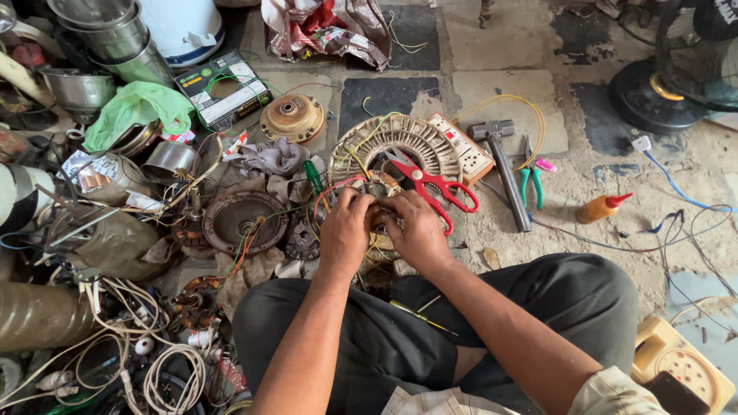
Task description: The person sits on the floor and works on an electric motor stator, using a screwdriver to adjust the internal windings and a pair of scissors to cut wires. The workspace is cluttered with various tools and motor parts.
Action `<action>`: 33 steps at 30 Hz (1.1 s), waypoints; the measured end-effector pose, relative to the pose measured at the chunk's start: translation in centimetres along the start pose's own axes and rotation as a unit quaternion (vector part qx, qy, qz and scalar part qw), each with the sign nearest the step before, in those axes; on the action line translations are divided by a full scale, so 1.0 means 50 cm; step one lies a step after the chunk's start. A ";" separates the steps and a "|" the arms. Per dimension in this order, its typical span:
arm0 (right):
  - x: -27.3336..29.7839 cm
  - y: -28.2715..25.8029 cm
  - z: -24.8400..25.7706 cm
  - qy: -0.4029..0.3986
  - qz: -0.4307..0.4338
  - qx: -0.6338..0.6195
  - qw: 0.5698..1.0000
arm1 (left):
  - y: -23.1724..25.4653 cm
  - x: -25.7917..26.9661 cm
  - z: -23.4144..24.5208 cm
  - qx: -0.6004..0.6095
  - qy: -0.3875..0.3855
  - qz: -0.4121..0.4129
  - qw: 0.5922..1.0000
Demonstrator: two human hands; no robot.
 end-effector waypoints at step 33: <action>-0.023 0.011 -0.023 -0.035 0.040 -0.025 0.998 | -0.021 0.005 0.024 0.028 0.017 0.003 0.999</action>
Point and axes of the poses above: each hand's wrist, its own x-axis away from the middle knuckle, its own z-axis out of the back of the hand, y = z × x, the point moved 10 cm from there along -x, towards the middle knuckle, and after that the axes turned 5 degrees about x, right-handed, at the moved point
